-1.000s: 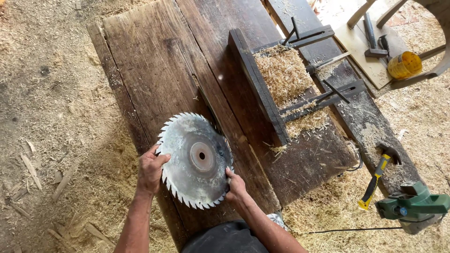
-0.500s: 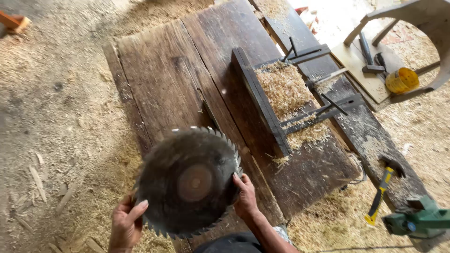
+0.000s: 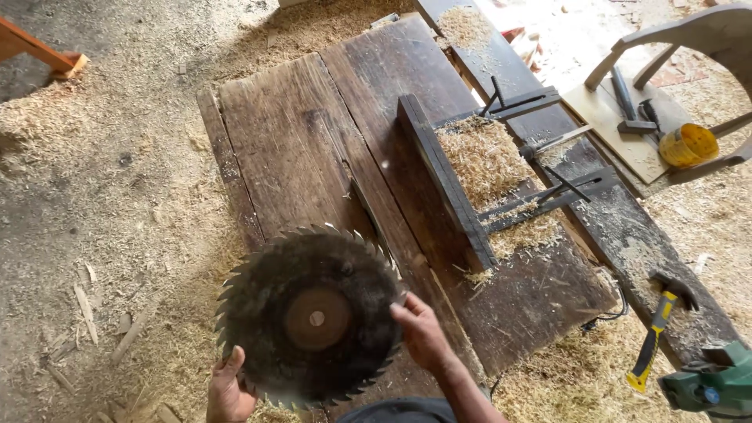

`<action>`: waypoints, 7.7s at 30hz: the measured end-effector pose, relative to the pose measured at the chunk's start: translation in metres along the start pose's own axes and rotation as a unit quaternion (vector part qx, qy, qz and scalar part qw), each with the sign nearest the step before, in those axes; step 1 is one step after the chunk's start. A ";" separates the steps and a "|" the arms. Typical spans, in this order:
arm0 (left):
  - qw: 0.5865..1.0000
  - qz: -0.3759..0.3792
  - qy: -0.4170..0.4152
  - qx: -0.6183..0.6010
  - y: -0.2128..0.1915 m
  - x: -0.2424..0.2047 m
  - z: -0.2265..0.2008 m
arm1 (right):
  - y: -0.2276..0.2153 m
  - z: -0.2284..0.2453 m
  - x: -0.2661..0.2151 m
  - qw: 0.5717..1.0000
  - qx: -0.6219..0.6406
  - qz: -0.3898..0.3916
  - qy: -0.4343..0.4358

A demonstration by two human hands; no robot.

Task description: Inspecting and rotating a large circular saw blade on a woodworking workbench.

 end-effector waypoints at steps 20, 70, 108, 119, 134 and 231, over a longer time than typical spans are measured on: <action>0.934 0.080 0.094 0.336 0.110 0.049 0.017 | -0.097 -0.108 0.073 0.913 0.082 -0.386 0.101; 0.879 0.179 0.183 0.402 0.165 0.071 0.009 | -0.093 -0.099 0.088 0.910 0.210 -0.327 0.144; 0.988 0.068 0.072 0.115 -0.016 0.002 0.000 | -0.022 -0.021 0.012 0.959 -0.081 -0.182 -0.200; 1.000 0.003 0.018 -0.022 0.000 -0.010 0.000 | -0.042 0.005 0.013 0.998 -0.009 0.050 -0.040; 0.978 -0.050 -0.034 0.199 0.082 0.014 0.022 | -0.091 -0.092 0.066 0.914 -0.132 -0.384 0.022; 0.948 0.151 0.149 0.237 0.172 0.034 0.017 | -0.084 -0.095 0.079 0.922 0.088 -0.367 0.087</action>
Point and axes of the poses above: each hand's wrist, its own x-axis towards the middle knuckle, its own y-axis out of the palm, z = x × y, the point moved 2 cm from there along x, towards the middle knuckle, and after that the axes turned 11 degrees about y, right-handed, at the moved point
